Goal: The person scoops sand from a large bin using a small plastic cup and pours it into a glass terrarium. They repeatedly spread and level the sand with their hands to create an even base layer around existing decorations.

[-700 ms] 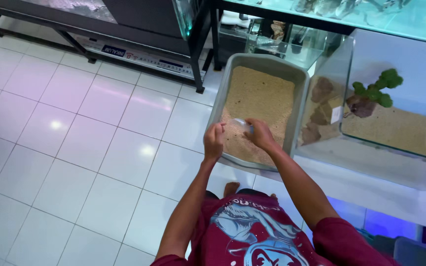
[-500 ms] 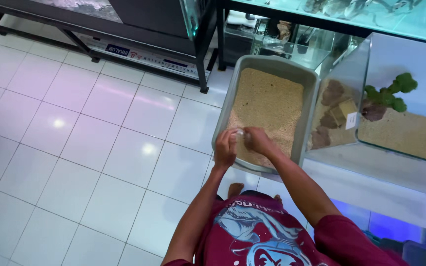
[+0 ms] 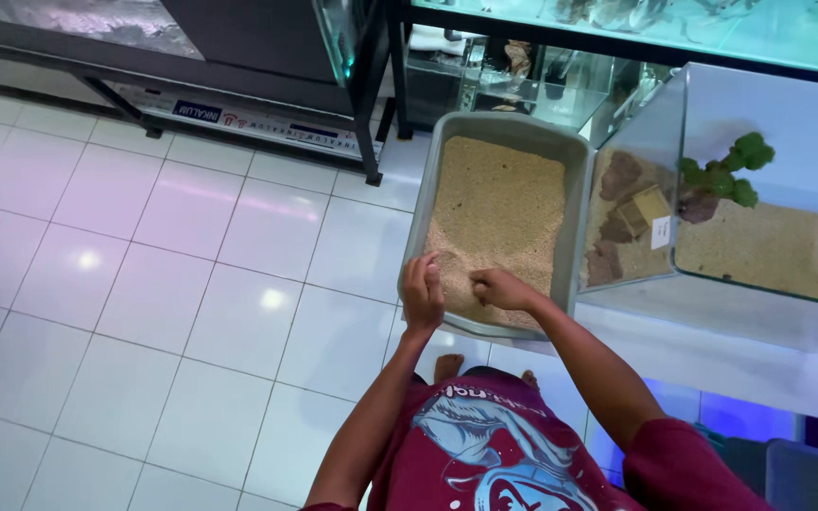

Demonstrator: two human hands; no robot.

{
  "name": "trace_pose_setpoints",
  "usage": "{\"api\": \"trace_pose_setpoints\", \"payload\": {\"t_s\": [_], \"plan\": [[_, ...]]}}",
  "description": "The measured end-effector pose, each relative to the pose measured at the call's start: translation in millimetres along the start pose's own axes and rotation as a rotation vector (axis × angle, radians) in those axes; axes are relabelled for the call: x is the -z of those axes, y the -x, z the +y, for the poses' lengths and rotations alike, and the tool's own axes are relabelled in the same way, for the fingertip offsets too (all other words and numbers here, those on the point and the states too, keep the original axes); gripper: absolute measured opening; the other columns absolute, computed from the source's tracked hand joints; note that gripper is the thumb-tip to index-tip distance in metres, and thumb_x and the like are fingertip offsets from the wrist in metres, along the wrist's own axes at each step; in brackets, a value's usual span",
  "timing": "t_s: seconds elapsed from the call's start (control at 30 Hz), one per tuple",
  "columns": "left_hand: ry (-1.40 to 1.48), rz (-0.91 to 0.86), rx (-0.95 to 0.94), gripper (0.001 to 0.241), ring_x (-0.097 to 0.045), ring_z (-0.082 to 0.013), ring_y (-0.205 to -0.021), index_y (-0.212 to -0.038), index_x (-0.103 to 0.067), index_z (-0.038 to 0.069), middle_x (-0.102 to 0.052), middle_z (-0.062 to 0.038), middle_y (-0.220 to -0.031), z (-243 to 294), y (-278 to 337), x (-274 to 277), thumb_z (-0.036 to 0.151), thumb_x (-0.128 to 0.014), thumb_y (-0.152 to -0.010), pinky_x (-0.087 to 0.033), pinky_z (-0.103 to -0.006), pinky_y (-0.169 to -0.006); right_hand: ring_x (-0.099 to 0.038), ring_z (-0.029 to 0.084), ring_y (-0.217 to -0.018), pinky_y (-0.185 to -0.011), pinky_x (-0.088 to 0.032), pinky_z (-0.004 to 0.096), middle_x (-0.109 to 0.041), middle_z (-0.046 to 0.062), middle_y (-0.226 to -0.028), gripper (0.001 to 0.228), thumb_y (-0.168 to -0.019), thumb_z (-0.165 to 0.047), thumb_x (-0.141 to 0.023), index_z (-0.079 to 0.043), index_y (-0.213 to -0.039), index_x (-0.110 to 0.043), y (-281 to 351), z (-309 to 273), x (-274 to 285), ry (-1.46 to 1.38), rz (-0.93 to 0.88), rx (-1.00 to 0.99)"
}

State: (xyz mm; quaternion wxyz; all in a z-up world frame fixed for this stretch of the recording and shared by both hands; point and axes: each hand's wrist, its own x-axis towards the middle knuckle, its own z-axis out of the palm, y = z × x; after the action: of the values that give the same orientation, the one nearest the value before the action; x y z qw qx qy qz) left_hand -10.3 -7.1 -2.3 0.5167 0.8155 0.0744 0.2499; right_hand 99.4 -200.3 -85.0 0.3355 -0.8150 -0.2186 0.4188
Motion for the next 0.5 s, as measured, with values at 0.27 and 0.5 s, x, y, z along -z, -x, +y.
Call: {"api": "trace_pose_setpoints", "payload": {"t_s": [0.27,0.5], "plan": [[0.248,0.004,0.31,0.048,-0.062,-0.0329,-0.115,-0.13,-0.067,0.006,-0.066,-0.017,-0.113,30,-13,3,0.036,-0.036,-0.11,-0.041,-0.0454,-0.107,-0.069,0.034,-0.106,-0.096,-0.051,0.049,-0.074,0.02,-0.104,0.031,-0.1,-0.018,-0.051,-0.007,-0.119,-0.072,50,-15,17,-0.115,0.22,0.047],[0.625,-0.049,0.373,0.063,-0.06,-0.0308,-0.129,-0.134,-0.066,0.003,-0.069,-0.019,-0.124,99,-50,-8,0.046,-0.026,-0.112,-0.035,-0.0424,-0.116,-0.069,0.024,-0.088,-0.084,-0.054,0.043,-0.073,0.015,-0.085,0.023,-0.099,-0.019,-0.053,-0.009,-0.1,-0.074,129,-127,73,-0.11,0.419,0.115]]}}
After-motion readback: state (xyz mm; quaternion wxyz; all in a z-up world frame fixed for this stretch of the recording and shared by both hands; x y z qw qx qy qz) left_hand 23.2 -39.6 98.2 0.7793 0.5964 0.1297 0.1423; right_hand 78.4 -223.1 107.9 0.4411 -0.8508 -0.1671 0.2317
